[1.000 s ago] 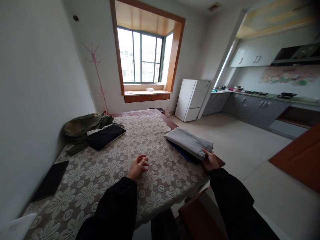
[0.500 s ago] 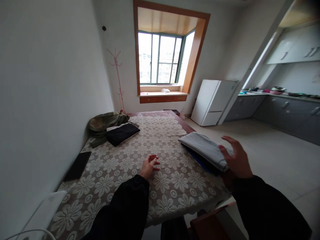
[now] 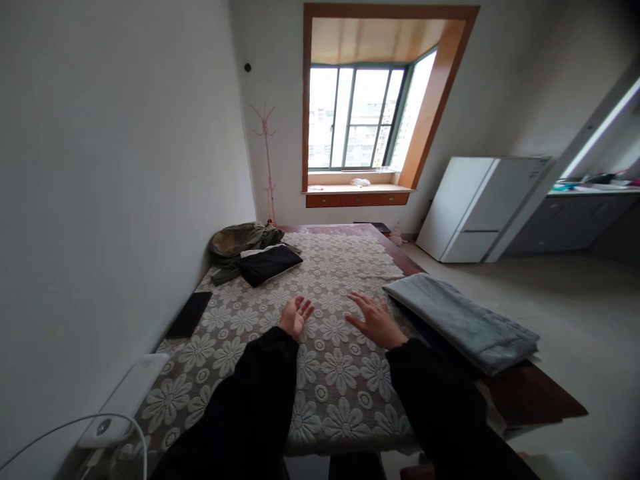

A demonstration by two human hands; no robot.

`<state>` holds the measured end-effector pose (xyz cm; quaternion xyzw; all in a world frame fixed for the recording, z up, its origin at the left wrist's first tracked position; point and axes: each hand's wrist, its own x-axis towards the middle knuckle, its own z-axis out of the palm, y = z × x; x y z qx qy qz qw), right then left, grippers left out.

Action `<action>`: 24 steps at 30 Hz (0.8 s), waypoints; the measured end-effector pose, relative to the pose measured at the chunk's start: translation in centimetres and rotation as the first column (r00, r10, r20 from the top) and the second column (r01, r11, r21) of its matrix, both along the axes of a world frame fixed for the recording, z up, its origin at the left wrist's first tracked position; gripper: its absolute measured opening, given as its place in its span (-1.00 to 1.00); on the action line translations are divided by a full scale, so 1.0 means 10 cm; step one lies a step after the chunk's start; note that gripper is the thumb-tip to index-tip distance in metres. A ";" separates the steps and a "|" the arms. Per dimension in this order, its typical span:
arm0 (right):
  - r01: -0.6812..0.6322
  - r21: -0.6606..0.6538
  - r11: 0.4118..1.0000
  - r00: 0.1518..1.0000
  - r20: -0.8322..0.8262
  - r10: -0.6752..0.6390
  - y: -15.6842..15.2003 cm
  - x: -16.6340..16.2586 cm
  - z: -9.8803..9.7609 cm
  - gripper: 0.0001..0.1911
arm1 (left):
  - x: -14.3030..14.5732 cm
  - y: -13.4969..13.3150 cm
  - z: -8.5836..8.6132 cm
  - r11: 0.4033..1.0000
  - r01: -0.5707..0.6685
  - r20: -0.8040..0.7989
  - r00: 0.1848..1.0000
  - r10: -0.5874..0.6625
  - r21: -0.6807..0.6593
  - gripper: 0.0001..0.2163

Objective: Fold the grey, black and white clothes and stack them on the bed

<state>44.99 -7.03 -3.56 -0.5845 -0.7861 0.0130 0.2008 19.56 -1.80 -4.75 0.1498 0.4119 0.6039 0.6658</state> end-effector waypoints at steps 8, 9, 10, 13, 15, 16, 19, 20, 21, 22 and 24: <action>-0.114 -0.056 0.992 0.926 -0.368 0.086 0.20 -0.37 -0.40 -0.69 | -1.03 0.56 0.20 0.986 -0.158 0.040 0.987 0.156 0.052 -0.65; -0.111 -0.058 0.992 0.917 -0.391 0.080 0.20 -0.33 -0.42 -0.70 | -1.07 0.58 0.18 0.984 -0.166 0.030 0.986 0.164 0.065 -0.63; -0.109 -0.060 0.992 0.912 -0.403 0.076 0.20 -0.30 -0.43 -0.71 | -1.09 0.59 0.14 0.981 -0.176 0.016 0.984 0.175 0.079 -0.62; -0.105 -0.062 0.993 0.913 -0.401 0.071 0.19 -0.26 -0.41 -0.73 | -1.07 0.65 0.03 0.967 -0.222 -0.036 0.973 0.228 0.127 -0.59; -0.120 -0.070 0.990 0.919 -0.384 0.084 0.19 -0.27 -0.40 -0.74 | -1.05 0.69 -0.02 0.955 -0.250 -0.068 0.962 0.263 0.158 -0.60; -0.129 -0.074 0.989 0.922 -0.376 0.092 0.19 -0.27 -0.40 -0.75 | -1.05 0.71 -0.04 0.950 -0.259 -0.083 0.958 0.276 0.172 -0.59; -0.144 -0.079 0.986 0.928 -0.356 0.107 0.19 -0.28 -0.40 -0.77 | -1.08 0.74 -0.06 0.946 -0.253 -0.126 0.951 0.282 0.204 -0.54; -0.144 -0.078 0.987 0.929 -0.354 0.108 0.19 -0.28 -0.40 -0.78 | -1.09 0.74 -0.05 0.947 -0.241 -0.139 0.952 0.273 0.210 -0.52; -0.142 -0.075 0.987 0.929 -0.354 0.107 0.19 -0.27 -0.40 -0.78 | -1.10 0.73 -0.05 0.950 -0.226 -0.152 0.953 0.261 0.215 -0.50; -0.141 -0.073 0.987 0.929 -0.355 0.106 0.19 -0.27 -0.40 -0.78 | -1.11 0.72 -0.04 0.953 -0.210 -0.166 0.954 0.248 0.218 -0.49; -0.138 -0.068 0.988 0.927 -0.360 0.105 0.19 -0.26 -0.40 -0.78 | -1.10 0.69 -0.02 0.956 -0.188 -0.199 0.952 0.234 0.224 -0.48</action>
